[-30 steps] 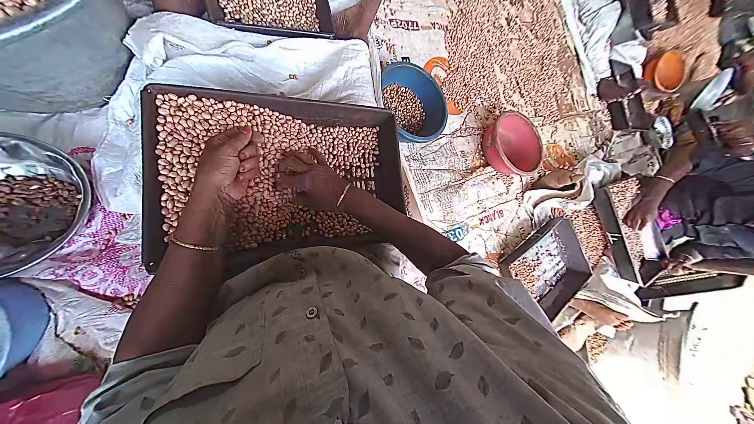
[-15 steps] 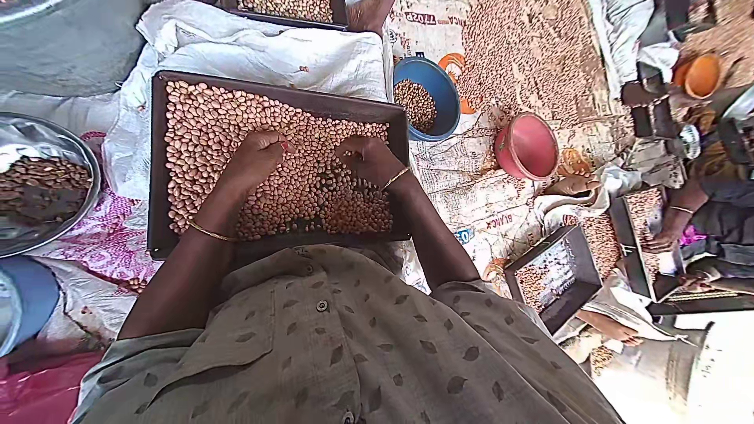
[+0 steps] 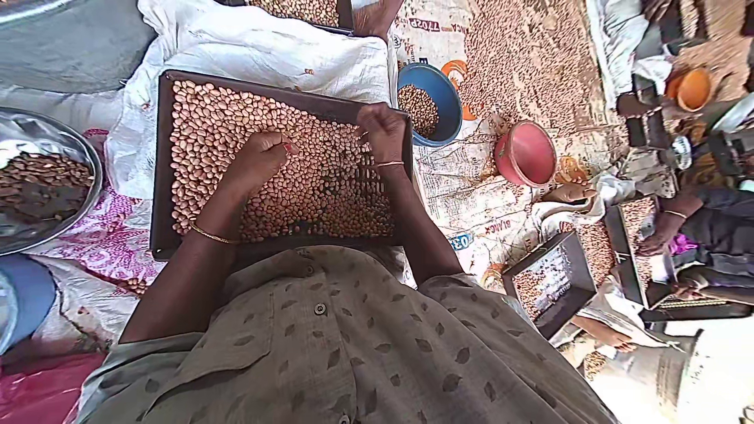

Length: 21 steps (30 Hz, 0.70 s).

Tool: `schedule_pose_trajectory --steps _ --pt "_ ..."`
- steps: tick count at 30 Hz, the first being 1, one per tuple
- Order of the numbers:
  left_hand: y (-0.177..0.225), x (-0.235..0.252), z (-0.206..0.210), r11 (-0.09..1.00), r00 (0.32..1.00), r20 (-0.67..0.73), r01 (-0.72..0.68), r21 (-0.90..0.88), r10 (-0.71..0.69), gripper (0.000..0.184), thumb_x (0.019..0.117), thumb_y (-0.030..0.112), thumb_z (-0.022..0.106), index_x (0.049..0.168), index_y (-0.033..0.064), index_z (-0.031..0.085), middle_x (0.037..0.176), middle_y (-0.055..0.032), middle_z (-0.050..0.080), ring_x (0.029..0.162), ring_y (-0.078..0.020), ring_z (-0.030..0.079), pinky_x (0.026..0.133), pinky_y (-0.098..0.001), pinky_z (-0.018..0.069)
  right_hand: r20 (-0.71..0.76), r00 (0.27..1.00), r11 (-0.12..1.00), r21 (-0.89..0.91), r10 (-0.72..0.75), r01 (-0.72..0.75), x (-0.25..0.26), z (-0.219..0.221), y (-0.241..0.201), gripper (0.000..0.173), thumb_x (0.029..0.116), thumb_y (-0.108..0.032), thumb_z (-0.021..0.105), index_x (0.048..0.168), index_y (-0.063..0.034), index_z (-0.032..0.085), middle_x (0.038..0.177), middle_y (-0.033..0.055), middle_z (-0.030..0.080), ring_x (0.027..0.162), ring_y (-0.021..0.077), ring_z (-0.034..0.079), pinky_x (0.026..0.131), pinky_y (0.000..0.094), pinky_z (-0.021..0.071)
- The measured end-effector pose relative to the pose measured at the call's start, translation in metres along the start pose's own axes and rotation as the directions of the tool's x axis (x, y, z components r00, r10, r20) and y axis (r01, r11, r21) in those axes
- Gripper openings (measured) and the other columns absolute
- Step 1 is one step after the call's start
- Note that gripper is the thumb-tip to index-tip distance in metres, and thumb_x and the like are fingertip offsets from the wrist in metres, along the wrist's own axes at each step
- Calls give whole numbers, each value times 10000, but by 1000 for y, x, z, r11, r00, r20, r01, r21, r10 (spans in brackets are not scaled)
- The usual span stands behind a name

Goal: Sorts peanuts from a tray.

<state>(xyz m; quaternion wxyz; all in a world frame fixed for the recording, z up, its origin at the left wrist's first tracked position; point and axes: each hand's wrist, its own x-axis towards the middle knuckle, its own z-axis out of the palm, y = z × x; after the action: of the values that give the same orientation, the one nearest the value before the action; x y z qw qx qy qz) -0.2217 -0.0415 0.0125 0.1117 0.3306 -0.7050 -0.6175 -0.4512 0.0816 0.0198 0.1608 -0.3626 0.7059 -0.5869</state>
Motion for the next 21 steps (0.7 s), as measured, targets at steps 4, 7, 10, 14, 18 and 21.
schedule_pose_trajectory --steps 4,7,10,14,18,21 --pt "-1 -1 0 1000 1000 10 -8 5 8 246 1085 159 457 1039 77 684 660 33 428 523 -60 355 496 -232 308 -4 955 873 405 297 -270 10 -21 -23 270 1120 -219 403 1228 6 507 967 116 707 710 185 714 655 333 623" --pt "4 -1 0 998 999 44 10 -69 -7 239 1090 136 447 1052 80 676 631 49 421 486 -35 333 456 -192 281 354 927 987 -137 124 -80 -20 -6 -13 179 1019 -38 560 1103 82 663 919 120 719 713 155 699 672 316 611" --pt "8 -5 -1 964 995 79 84 -253 -66 238 1100 117 423 1062 80 655 613 68 427 440 -5 309 403 -144 247 553 833 754 -560 32 343 -47 14 3 161 968 -87 632 1038 5 743 1065 179 734 949 328 726 835 513 580" --pt "5 -4 -2 907 991 121 101 -409 -56 245 1099 123 407 1052 107 647 630 84 461 433 19 321 387 -121 255 564 815 525 -737 131 425 -63 32 -11 232 1011 -72 547 1147 -5 723 1206 190 693 1063 368 701 828 519 581" --pt "8 -3 -1 877 987 141 137 -461 -80 336 1122 199 354 1001 106 653 653 77 520 426 22 333 381 -115 270 495 825 403 -837 271 370 -62 42 -23 260 995 -120 545 1182 4 676 1241 191 661 982 362 711 751 523 574" --pt "6 -3 0 881 981 172 159 -445 -90 394 1132 277 313 1013 109 649 678 73 545 410 26 304 369 -116 250 435 846 483 -838 310 254 -54 39 -21 275 963 -217 583 1118 -14 686 1192 170 688 986 349 710 782 557 556"
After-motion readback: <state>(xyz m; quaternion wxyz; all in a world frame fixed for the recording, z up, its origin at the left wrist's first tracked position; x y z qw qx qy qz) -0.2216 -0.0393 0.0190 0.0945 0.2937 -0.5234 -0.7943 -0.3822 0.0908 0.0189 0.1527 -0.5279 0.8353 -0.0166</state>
